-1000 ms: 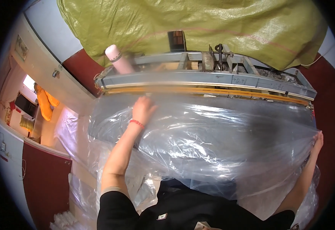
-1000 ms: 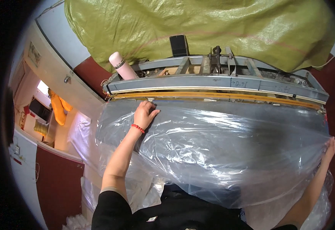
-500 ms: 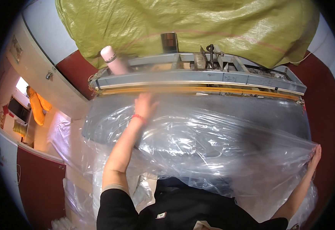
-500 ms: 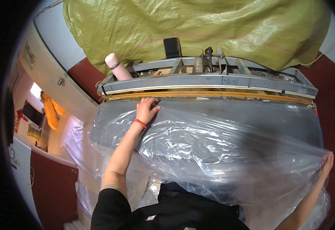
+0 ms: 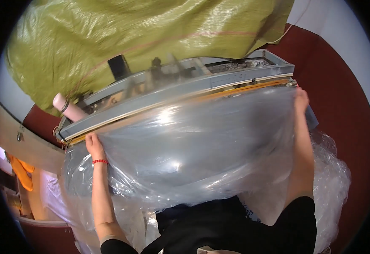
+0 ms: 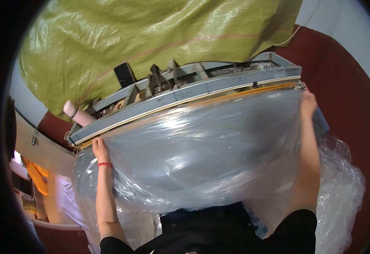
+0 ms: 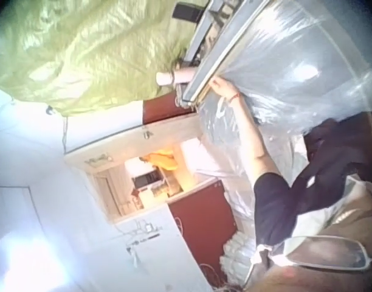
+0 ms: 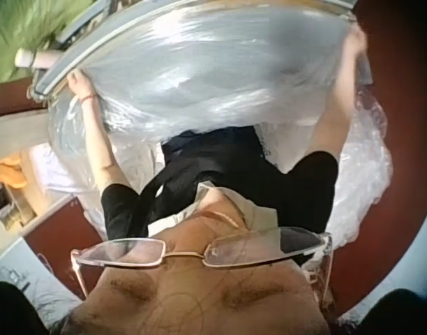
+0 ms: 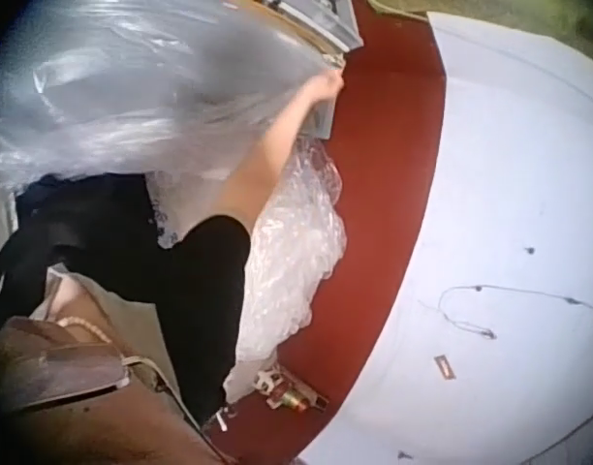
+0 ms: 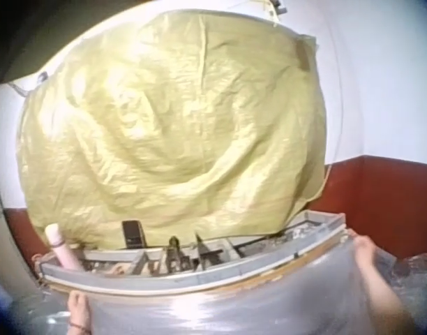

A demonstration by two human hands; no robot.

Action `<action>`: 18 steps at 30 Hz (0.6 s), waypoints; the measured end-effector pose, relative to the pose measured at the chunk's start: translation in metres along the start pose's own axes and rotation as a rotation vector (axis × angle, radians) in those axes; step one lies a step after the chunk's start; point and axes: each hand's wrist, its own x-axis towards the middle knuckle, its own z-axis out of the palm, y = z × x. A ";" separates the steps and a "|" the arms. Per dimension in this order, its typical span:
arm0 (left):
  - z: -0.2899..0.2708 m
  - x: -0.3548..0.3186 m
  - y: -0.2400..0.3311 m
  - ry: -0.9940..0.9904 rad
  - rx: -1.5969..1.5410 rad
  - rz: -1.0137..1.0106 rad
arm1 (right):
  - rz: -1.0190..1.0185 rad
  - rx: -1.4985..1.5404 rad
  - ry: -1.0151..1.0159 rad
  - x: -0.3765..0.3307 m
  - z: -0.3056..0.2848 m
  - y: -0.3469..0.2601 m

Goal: The person repeatedly pulls and aligns plastic film over a work surface, presses the sealing bar down to heat seal the sheets, and smooths out the plastic by hand.

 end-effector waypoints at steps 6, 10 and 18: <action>-0.033 0.047 -0.079 0.145 0.112 0.139 | 0.095 0.595 -0.157 -0.010 0.099 0.018; -0.019 0.051 -0.073 0.169 -0.006 0.049 | 0.152 0.594 -0.145 -0.010 0.104 0.011; -0.022 0.050 -0.070 0.303 0.228 0.010 | 0.113 0.401 0.113 -0.004 0.112 0.019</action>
